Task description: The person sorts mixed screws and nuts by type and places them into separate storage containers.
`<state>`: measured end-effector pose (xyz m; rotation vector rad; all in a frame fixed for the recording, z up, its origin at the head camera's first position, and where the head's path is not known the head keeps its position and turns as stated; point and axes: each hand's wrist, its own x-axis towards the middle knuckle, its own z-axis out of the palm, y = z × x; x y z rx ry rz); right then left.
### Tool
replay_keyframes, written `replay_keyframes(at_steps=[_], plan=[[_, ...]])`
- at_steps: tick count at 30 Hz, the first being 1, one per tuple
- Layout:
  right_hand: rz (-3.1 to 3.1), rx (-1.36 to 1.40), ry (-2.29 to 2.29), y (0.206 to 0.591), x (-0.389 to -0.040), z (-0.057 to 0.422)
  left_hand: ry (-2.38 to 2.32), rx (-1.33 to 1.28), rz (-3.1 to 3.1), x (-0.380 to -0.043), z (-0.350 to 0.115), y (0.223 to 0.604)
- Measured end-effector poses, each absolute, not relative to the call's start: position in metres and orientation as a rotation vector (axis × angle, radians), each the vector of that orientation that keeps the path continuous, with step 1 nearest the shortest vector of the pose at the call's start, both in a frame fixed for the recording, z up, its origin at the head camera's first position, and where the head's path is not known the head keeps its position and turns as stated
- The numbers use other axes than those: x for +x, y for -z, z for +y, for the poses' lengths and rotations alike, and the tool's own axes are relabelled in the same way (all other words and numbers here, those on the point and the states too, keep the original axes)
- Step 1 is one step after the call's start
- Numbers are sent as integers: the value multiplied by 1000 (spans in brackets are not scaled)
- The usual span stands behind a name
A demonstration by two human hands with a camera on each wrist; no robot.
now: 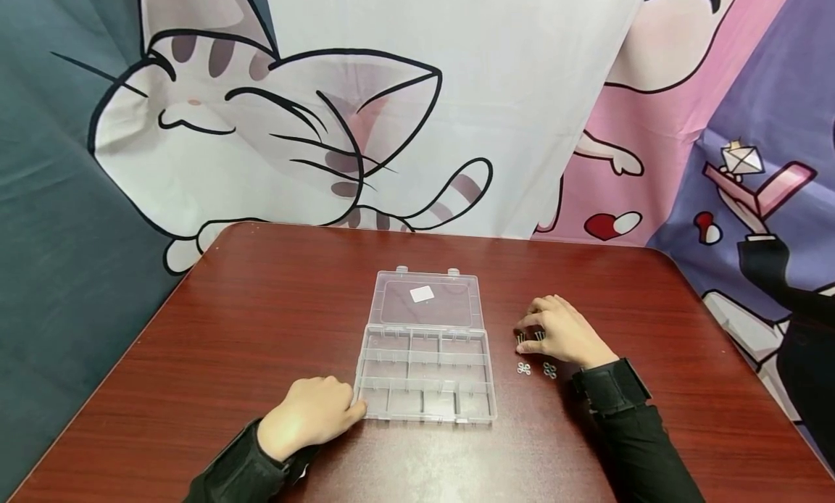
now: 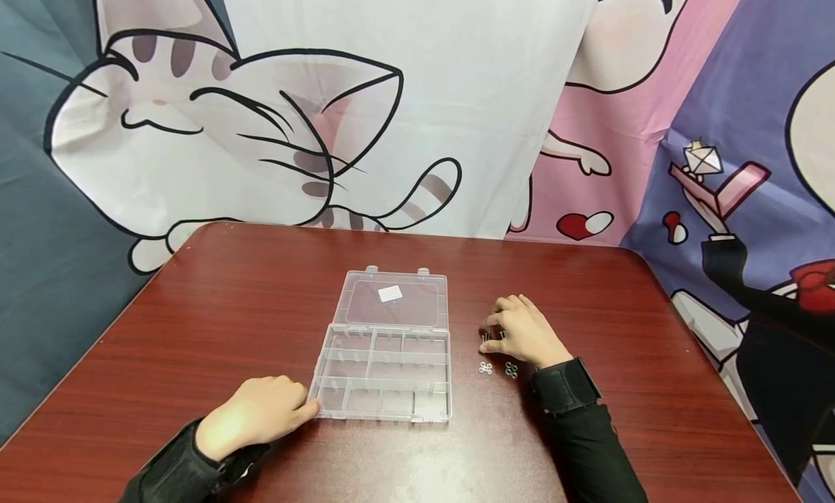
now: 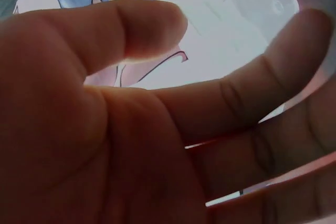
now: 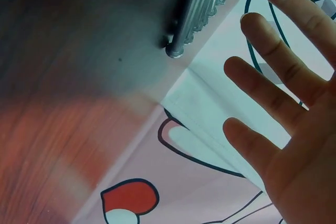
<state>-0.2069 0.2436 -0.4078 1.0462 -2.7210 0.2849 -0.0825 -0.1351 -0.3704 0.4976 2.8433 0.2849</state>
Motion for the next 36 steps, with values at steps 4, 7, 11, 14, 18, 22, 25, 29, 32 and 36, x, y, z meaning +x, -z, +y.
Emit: replay_keyframes(at_steps=[4,7,11,14,18,22,25,29,32,36], plan=[[-2732,1047,-250,408,-207,243,-293,506,2844,-87,-134,372],[-2736,1052,-226,408,-207,243,-314,510,2834,-91,-134,374],[-2750,1061,-210,409,-206,242,-339,508,2796,-96,-136,375],[-2759,1063,-211,410,-205,241,-337,505,2776,-100,-136,377],[-2744,1069,-218,410,-205,240,-324,509,2792,-106,-136,381],[-2735,1077,-197,409,-205,240,-311,503,2817,-109,-136,384],[-2745,1074,-169,408,-205,239,-305,495,2826,-109,-135,386],[-2759,1074,-152,407,-205,239,-307,486,2828,-108,-135,385],[-2763,1076,-160,407,-204,238,-310,479,2824,-108,-135,385],[-2760,1080,-170,407,-204,237,-314,473,2822,-107,-135,385]])
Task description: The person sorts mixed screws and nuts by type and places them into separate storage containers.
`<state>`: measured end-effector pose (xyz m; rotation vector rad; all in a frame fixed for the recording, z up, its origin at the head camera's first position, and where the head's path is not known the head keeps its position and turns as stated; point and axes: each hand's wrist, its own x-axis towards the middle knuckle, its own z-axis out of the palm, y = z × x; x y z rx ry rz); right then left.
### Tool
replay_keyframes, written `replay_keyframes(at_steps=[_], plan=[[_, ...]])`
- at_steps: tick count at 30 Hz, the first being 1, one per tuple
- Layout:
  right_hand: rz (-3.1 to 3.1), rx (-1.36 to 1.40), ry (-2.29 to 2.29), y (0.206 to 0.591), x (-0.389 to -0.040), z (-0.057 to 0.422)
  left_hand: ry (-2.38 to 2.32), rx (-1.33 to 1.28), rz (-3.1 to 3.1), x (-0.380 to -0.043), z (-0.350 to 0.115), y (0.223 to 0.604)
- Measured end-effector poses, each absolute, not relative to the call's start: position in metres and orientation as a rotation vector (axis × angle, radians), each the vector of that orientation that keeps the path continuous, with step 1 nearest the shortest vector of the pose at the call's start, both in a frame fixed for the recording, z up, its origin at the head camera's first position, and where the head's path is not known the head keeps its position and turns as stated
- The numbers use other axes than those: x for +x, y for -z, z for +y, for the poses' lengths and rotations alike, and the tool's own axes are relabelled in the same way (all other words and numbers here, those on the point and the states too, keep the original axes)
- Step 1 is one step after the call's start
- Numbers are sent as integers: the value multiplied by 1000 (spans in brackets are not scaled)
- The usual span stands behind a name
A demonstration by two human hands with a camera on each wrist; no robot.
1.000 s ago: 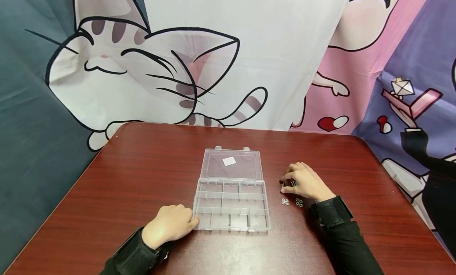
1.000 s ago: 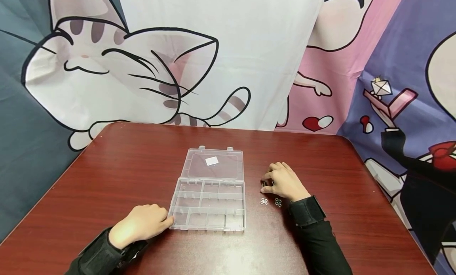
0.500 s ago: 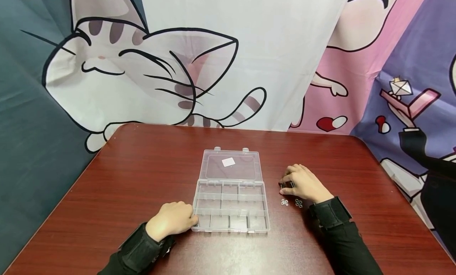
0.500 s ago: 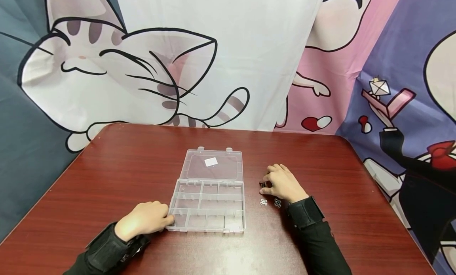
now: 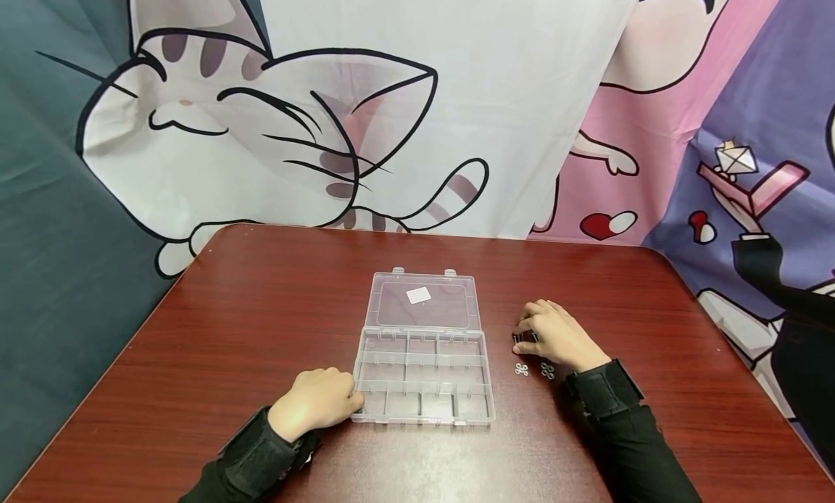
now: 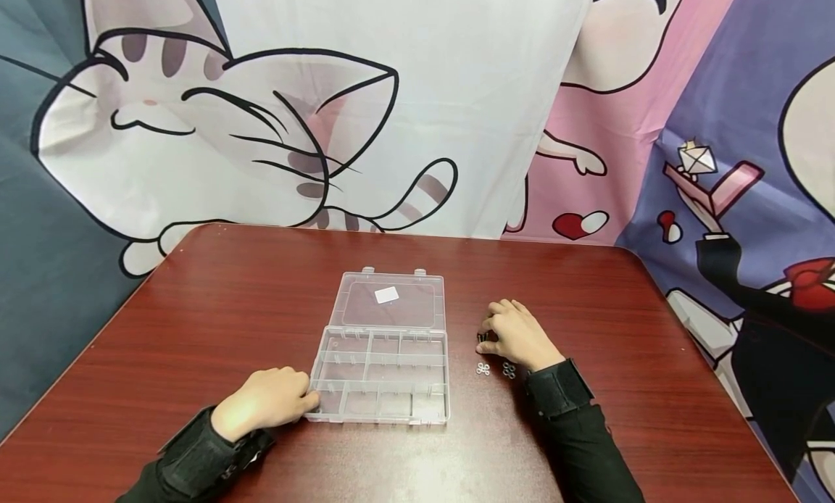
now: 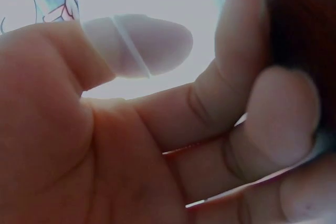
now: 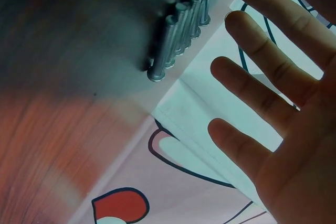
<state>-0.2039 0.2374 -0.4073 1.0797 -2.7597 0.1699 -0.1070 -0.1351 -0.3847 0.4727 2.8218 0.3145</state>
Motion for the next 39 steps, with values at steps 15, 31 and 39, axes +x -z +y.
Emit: replay_keyframes(at_steps=[15,31,39], plan=[[-2757,1021,-210,409,-204,236,-326,481,2835,-105,-135,384],[-2716,1027,-230,409,-204,234,-341,473,2845,-106,-136,387],[-2688,1033,-231,408,-204,233,-354,480,2839,-107,-136,386]])
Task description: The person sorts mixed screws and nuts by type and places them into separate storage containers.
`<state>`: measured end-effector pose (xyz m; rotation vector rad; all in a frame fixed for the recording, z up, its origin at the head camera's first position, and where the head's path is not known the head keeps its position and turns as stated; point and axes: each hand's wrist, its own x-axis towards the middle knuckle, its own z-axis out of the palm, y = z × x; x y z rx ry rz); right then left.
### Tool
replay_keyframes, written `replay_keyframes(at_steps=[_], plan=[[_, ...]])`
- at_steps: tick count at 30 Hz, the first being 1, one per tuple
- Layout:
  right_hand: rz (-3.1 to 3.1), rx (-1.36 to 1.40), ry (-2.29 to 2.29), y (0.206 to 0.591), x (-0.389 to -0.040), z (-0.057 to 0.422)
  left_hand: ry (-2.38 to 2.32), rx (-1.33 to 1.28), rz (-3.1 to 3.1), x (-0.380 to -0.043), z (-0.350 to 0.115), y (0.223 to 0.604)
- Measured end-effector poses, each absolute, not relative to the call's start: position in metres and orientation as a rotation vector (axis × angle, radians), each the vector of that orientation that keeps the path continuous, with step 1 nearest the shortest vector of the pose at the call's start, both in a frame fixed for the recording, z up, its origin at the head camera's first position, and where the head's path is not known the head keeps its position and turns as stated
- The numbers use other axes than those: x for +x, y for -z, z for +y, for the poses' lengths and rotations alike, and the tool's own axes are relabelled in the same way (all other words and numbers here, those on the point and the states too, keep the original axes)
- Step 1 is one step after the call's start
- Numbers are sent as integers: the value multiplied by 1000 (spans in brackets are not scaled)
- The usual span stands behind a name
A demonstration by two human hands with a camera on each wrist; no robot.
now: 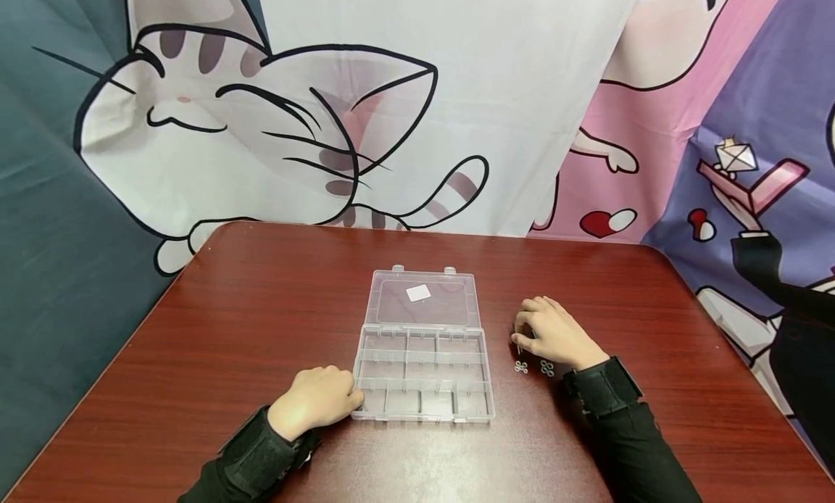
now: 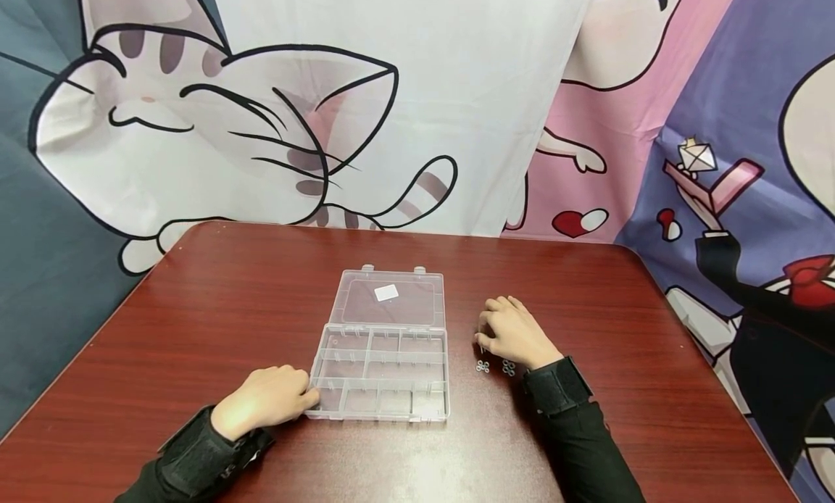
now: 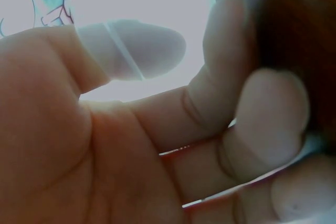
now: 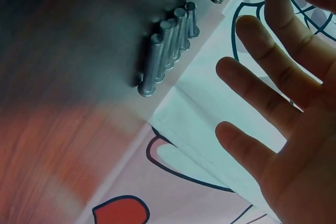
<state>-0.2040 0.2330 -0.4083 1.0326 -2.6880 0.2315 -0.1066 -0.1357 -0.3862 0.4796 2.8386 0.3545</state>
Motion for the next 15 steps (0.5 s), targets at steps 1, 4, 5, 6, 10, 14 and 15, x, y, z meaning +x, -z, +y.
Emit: replay_keyframes(at_steps=[1,4,5,6,10,14,15], plan=[[-2694,1028,-231,407,-204,233,-359,481,2838,-107,-136,386],[-2720,1004,-236,403,-203,232,-366,485,2836,-107,-136,387],[-2727,996,-242,401,-203,231,-366,486,2837,-107,-136,387],[-2732,990,-245,400,-203,230,-367,486,2838,-108,-136,387],[-2734,962,-284,392,-202,224,-352,491,2850,-108,-136,387],[-2724,954,-348,384,-199,212,-335,496,2861,-108,-136,387],[-2723,955,-362,382,-198,208,-332,495,2861,-107,-137,387]])
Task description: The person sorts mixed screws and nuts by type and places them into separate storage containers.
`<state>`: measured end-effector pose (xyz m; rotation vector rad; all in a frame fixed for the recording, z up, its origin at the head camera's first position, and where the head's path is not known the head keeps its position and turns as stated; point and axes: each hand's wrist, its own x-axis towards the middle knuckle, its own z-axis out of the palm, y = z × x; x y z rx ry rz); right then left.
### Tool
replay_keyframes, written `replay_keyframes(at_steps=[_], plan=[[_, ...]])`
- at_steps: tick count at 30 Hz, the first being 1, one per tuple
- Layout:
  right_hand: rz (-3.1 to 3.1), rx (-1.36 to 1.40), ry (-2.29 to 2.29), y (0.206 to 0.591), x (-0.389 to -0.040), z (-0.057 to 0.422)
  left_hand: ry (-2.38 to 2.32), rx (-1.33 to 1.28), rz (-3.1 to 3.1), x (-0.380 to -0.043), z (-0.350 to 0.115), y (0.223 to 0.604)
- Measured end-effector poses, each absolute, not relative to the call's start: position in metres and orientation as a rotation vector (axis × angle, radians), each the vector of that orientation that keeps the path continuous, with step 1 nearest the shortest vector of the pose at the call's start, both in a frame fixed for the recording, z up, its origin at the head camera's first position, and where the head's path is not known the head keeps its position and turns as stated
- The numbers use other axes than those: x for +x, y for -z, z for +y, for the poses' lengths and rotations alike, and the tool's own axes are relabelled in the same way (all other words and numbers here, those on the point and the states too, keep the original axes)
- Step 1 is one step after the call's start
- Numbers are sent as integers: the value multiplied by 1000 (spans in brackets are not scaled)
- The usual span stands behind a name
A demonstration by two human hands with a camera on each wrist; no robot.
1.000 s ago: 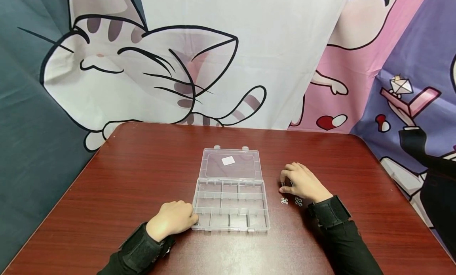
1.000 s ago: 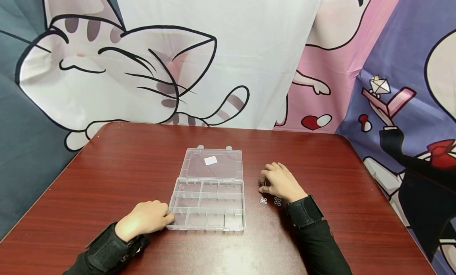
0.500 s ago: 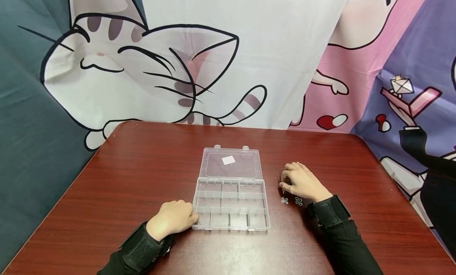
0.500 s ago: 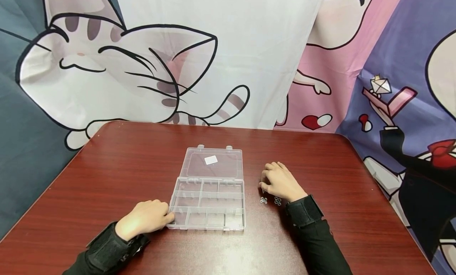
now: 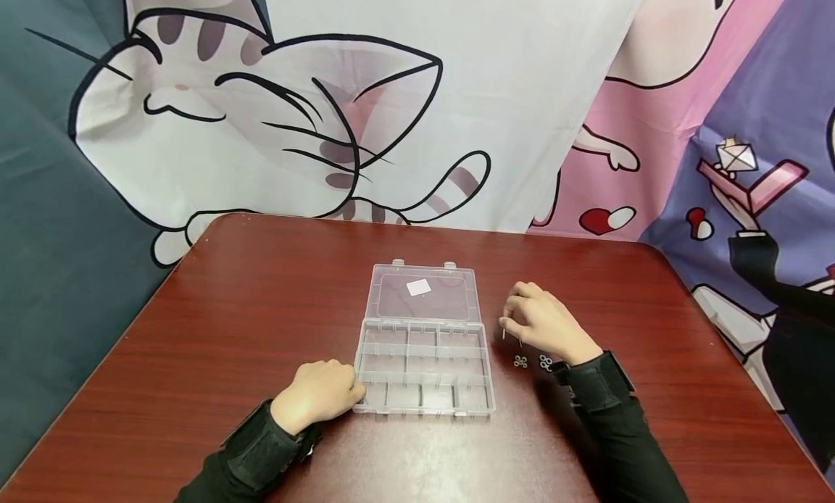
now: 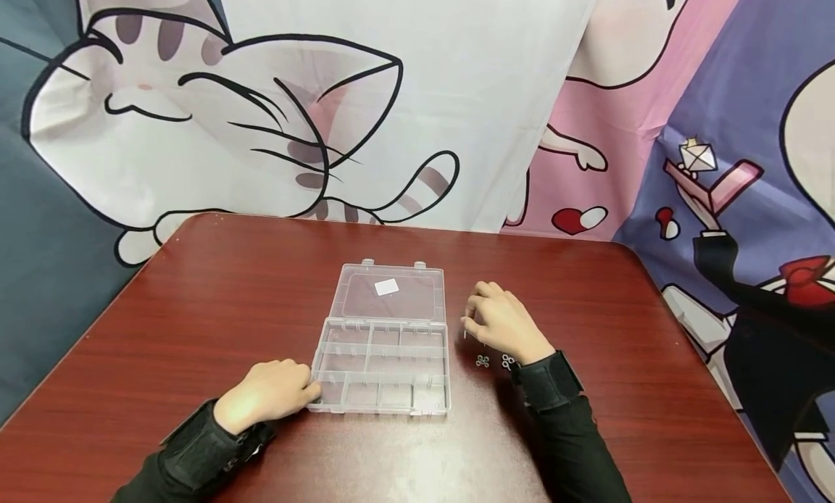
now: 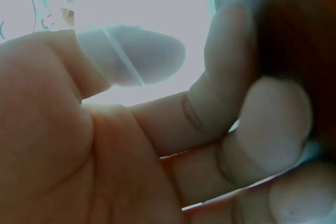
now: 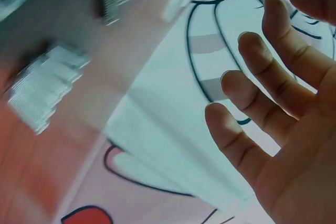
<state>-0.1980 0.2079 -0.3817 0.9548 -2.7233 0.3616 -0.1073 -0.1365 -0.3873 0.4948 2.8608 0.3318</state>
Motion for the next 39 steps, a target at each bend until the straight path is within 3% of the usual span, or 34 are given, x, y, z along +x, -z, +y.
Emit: replay_keyframes(at_steps=[21,39], plan=[[-2680,1115,-383,382,-206,134,-344,498,2862,-107,-136,388],[-2728,1075,-320,384,-206,129,-327,503,2871,-108,-137,389]])
